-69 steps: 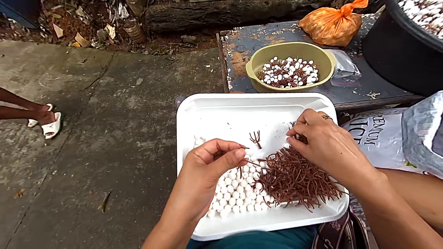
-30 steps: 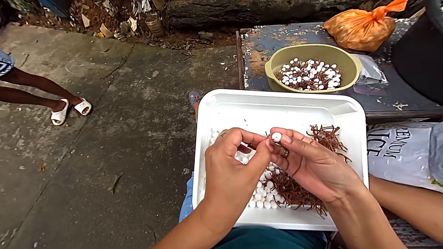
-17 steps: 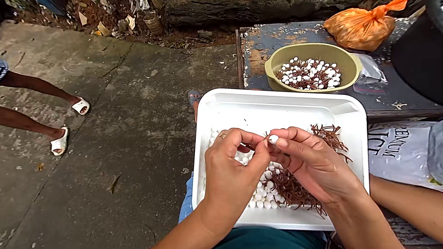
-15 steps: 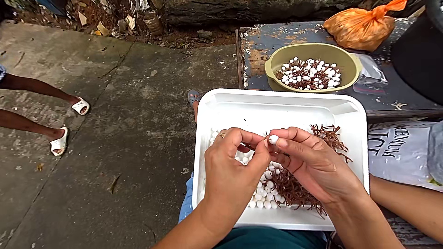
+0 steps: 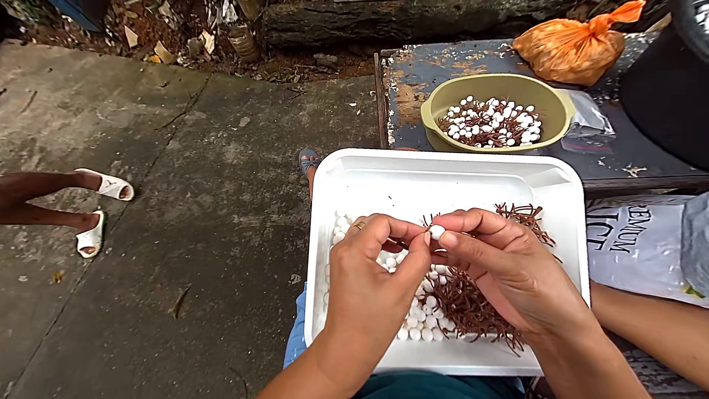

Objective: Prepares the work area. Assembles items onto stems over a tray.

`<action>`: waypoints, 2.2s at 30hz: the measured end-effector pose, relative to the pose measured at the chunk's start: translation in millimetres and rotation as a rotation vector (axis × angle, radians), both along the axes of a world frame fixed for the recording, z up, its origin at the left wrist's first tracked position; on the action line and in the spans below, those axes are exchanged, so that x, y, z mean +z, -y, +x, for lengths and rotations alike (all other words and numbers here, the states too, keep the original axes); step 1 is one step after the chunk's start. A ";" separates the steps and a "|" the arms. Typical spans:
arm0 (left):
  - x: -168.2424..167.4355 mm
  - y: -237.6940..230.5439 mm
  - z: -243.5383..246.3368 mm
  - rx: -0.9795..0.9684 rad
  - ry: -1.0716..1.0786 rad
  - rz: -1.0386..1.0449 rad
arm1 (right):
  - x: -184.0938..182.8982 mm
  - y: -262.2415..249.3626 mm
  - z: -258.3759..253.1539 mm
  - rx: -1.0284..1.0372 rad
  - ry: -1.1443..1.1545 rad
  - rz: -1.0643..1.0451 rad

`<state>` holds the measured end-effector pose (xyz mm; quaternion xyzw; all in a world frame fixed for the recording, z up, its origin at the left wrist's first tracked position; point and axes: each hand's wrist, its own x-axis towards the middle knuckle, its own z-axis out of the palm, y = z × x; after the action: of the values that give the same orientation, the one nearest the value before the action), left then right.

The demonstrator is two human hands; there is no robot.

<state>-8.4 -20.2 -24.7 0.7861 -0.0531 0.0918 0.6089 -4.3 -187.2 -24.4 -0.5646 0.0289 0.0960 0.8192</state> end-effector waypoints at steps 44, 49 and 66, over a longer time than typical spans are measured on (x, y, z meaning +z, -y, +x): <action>20.1 -5.6 -3.4 -0.236 -0.282 0.063 | 0.0 40.4 8.1 0.234 0.243 -0.258; 21.0 -6.0 -2.6 -0.273 -0.348 0.040 | -5.7 36.7 7.7 0.263 0.094 -0.063; 21.6 -6.2 -0.5 -0.305 -0.449 0.054 | -4.0 33.3 9.0 0.278 0.029 -0.092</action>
<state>-8.9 -14.0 -3.2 0.7856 -0.0368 -0.1792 0.5910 4.7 -220.5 -28.4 -0.6016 -0.0567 0.1989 0.7715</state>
